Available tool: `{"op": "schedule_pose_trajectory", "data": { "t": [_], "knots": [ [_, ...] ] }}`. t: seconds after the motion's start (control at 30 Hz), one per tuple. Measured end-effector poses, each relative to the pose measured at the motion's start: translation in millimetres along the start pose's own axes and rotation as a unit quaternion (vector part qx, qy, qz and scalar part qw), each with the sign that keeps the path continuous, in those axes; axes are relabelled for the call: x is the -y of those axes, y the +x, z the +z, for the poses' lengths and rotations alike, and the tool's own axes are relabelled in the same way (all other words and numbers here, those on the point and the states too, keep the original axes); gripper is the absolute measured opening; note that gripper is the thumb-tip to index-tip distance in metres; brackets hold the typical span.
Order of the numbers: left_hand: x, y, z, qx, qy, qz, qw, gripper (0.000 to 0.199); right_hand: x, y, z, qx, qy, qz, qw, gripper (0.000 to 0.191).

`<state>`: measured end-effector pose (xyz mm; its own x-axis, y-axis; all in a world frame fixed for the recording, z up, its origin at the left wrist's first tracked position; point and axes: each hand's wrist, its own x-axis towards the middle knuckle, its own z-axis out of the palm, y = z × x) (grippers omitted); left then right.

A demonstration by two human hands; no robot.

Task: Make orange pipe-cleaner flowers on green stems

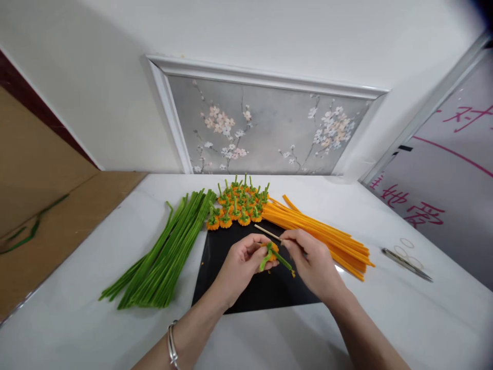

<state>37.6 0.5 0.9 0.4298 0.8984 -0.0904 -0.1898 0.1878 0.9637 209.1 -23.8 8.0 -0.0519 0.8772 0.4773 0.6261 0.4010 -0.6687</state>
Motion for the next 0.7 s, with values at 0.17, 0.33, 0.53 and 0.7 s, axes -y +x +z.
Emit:
{"op": "schedule_pose_trajectory", "data": {
  "t": [0.17,0.33,0.53,0.7],
  "knots": [
    [0.5,2.5,-2.6,-0.019,0.073,0.034,0.997,0.021,5.1,-1.5,-1.5,0.065,-0.006,0.065,0.996,0.014],
    [8.6,4.1,-5.2,-0.04,0.211,0.1,0.972,0.013,5.6,-3.7,5.4,0.105,-0.017,0.05,0.993,0.011],
    [16.2,3.6,-7.9,-0.036,0.309,0.118,0.943,0.014,3.3,-10.4,16.9,0.107,-0.05,0.035,0.992,0.015],
    [16.0,3.3,-6.8,-0.038,0.299,0.118,0.946,0.015,2.6,-12.1,20.4,0.095,0.024,0.08,0.992,0.009]
  ]
}}
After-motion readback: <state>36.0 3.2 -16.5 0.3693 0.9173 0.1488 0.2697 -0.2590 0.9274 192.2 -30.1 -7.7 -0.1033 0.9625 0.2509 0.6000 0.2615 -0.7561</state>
